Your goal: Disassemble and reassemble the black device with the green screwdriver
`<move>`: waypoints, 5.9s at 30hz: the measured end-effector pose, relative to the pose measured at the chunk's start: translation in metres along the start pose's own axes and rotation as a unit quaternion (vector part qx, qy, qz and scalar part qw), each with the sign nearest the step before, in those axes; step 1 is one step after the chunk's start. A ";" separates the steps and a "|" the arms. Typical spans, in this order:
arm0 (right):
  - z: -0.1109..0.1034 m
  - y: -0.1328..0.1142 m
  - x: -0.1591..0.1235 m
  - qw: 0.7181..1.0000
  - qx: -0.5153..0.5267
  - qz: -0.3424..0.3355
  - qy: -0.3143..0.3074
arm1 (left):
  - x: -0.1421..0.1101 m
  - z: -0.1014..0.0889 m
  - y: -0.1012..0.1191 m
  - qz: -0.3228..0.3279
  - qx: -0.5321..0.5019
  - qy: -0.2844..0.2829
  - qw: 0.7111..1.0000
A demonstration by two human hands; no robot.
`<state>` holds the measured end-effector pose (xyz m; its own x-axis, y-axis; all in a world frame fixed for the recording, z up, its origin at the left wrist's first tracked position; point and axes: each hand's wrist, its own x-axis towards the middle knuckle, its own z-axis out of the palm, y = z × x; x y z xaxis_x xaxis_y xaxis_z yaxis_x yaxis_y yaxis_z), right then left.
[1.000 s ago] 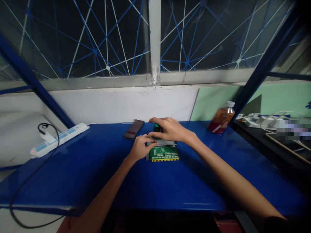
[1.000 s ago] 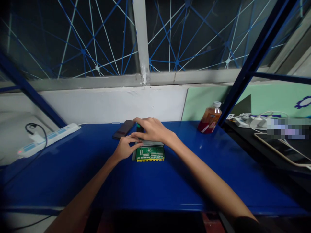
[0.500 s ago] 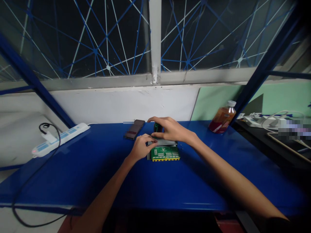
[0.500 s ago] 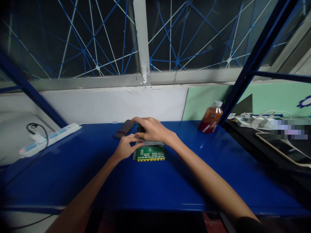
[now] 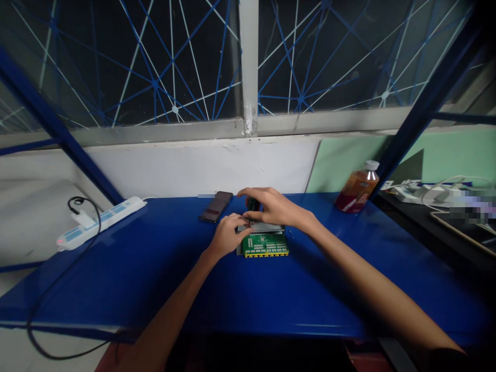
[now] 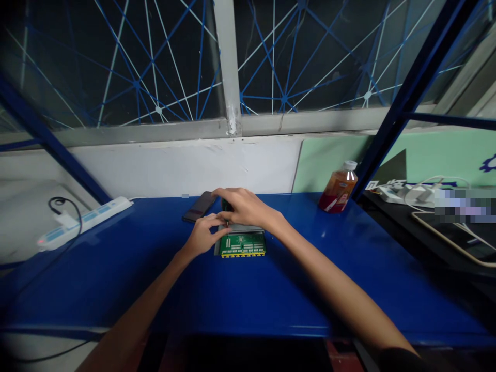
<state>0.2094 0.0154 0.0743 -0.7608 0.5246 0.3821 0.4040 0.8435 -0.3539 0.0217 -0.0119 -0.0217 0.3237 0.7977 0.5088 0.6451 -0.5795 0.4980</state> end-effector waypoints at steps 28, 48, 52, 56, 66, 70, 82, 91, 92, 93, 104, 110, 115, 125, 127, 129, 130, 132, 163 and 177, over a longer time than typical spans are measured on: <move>0.000 -0.005 -0.001 0.997 -0.072 0.018 0.015 | 0.001 -0.002 -0.004 -0.031 -0.027 -0.030 0.999; -0.015 -0.006 -0.003 1.000 -0.013 -0.011 0.006 | 0.001 -0.003 0.000 -0.027 -0.067 -0.047 0.996; -0.013 -0.004 -0.002 1.000 -0.021 -0.010 0.010 | 0.001 -0.004 0.000 -0.036 -0.065 -0.053 0.996; -0.010 -0.003 -0.001 0.999 -0.039 0.002 0.021 | 0.001 -0.005 0.000 -0.041 -0.065 -0.063 0.995; -0.005 -0.006 0.000 0.992 -0.100 0.054 0.053 | 0.001 -0.004 -0.002 -0.026 -0.057 -0.080 0.995; -0.004 -0.011 -0.001 0.989 -0.121 0.062 0.058 | 0.000 -0.003 -0.003 -0.030 -0.061 -0.085 0.994; 0.010 -0.006 0.000 0.981 -0.133 0.124 0.073 | 0.002 -0.003 -0.005 -0.038 -0.063 -0.096 0.993; 0.009 0.001 -0.002 0.996 0.055 0.074 -0.012 | 0.001 -0.003 -0.007 -0.044 -0.066 -0.090 0.993; 0.009 0.001 -0.001 0.996 0.048 0.081 -0.006 | 0.001 -0.003 -0.006 -0.043 -0.067 -0.091 0.993; 0.011 0.001 0.000 0.995 0.037 0.087 0.004 | 0.001 -0.004 -0.006 -0.043 -0.068 -0.090 0.993; 0.005 0.009 0.001 0.990 0.045 0.107 0.083 | 0.002 -0.009 -0.003 -0.016 -0.083 -0.076 0.994; -0.026 0.040 -0.032 0.957 0.057 0.173 0.228 | 0.003 -0.024 -0.008 -0.011 -0.068 -0.056 0.996; -0.014 0.093 -0.096 0.952 -0.020 0.282 0.116 | 0.002 -0.030 -0.019 -0.041 -0.037 -0.080 0.995; 0.027 0.135 -0.116 0.911 -0.160 0.379 0.002 | 0.000 -0.034 -0.025 -0.076 -0.020 -0.135 0.988; 0.028 0.132 -0.114 0.908 -0.183 0.377 -0.005 | 0.000 -0.033 -0.026 -0.072 -0.017 -0.133 0.988; 0.026 0.130 -0.115 0.909 -0.191 0.371 -0.013 | -0.001 -0.032 -0.028 -0.073 -0.014 -0.136 0.988; 0.025 0.130 -0.115 0.910 -0.190 0.368 -0.014 | -0.002 -0.031 -0.029 -0.076 -0.011 -0.138 0.987; 0.022 0.130 -0.117 0.912 -0.185 0.366 -0.016 | -0.002 -0.029 -0.032 -0.082 -0.003 -0.144 0.986; -0.020 0.084 -0.124 0.961 -0.040 0.273 0.017 | -0.002 -0.028 -0.019 -0.051 0.032 -0.135 0.989; 0.006 0.054 -0.113 0.928 0.287 0.226 -0.067 | 0.003 -0.025 -0.013 -0.253 -0.259 -0.072 0.929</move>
<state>0.3143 0.0010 0.0068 -0.6521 0.7580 -0.0123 0.3887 0.3203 -0.8639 -0.0027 -0.0061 -0.0087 0.1822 0.9826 0.0365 0.3319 -0.0964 0.9384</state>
